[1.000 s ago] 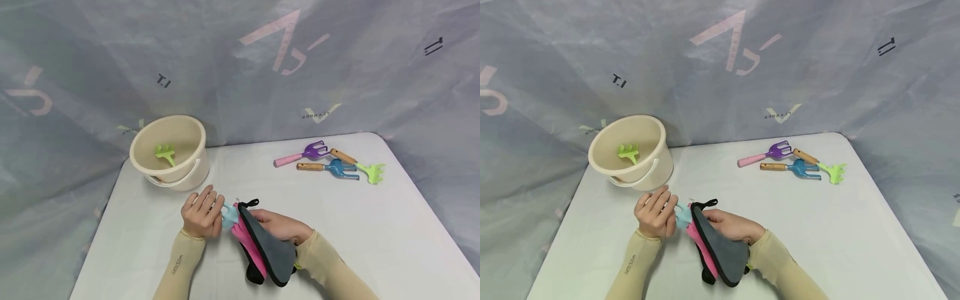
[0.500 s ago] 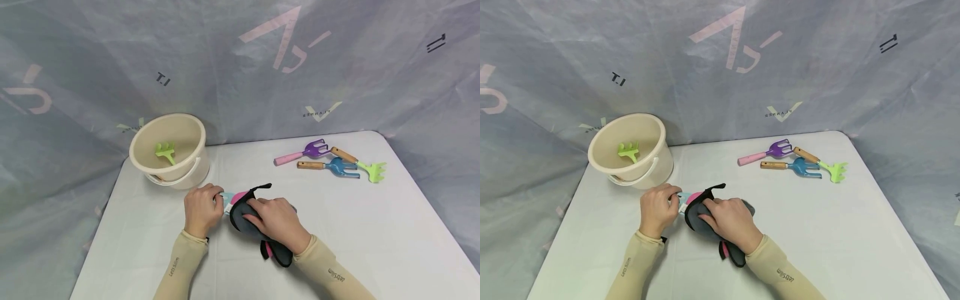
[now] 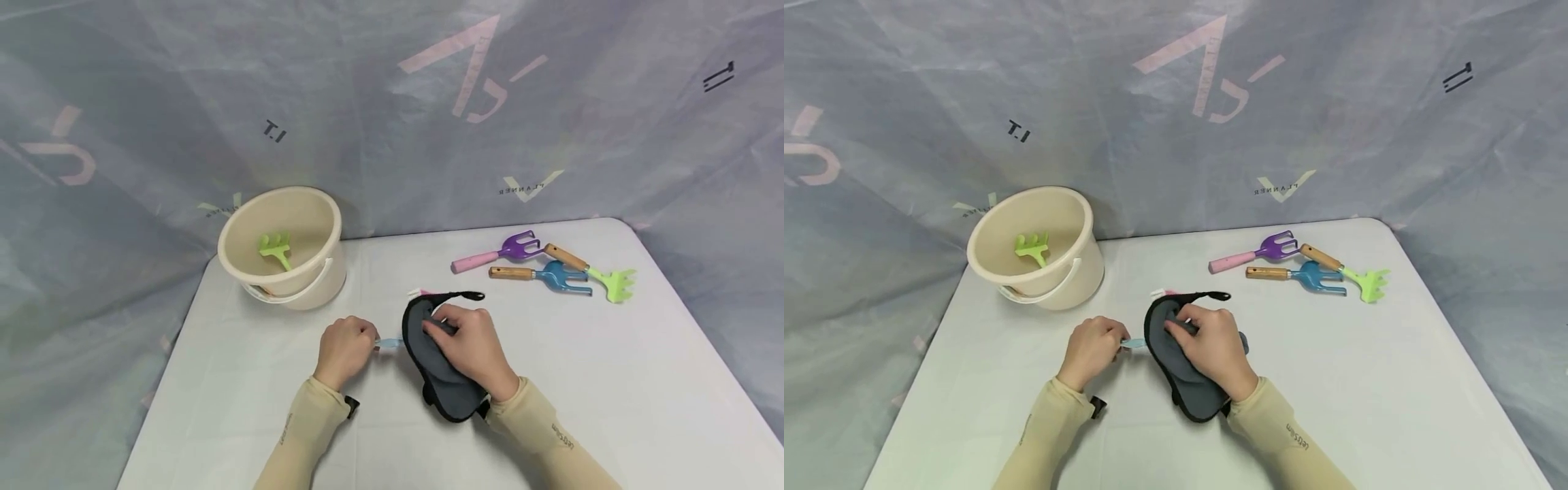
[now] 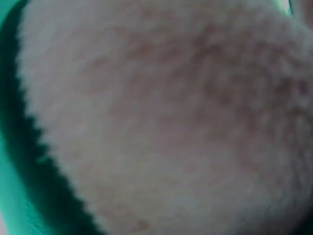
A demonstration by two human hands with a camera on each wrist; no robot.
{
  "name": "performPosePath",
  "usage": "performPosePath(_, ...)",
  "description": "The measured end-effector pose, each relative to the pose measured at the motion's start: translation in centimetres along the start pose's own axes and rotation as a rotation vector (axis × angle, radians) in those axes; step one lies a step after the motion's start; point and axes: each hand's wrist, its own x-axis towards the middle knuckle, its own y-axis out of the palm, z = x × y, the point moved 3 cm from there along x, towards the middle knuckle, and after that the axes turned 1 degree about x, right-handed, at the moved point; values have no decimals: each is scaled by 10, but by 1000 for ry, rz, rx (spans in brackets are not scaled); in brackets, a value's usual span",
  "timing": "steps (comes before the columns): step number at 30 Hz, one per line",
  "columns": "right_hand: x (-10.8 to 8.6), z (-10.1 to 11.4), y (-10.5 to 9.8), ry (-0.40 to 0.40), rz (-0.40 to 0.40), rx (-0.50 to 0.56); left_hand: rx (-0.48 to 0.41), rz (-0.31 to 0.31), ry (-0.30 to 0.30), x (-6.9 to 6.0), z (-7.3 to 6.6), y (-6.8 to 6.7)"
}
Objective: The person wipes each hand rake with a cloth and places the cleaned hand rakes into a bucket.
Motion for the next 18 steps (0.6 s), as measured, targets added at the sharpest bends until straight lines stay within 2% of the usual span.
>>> performPosePath(2,2,-5,-4,41,-86,96,-34,27,6,0,-3,5)
performPosePath(5,3,-12,-8,73,-228,240,-98,123,30,-1,-7,16)
performPosePath(7,4,-15,-9,78,-308,341,-134,187,42,-3,-9,23)
performPosePath(9,4,-17,-9,64,-362,422,-149,220,48,-5,-10,26)
performPosePath(11,3,-20,-7,68,-392,510,-160,227,44,-6,-12,26)
performPosePath(13,1,-22,-5,107,-397,605,-162,229,38,-7,-12,25)
performPosePath(18,-5,-28,1,304,-380,822,-127,248,80,-6,-13,29)
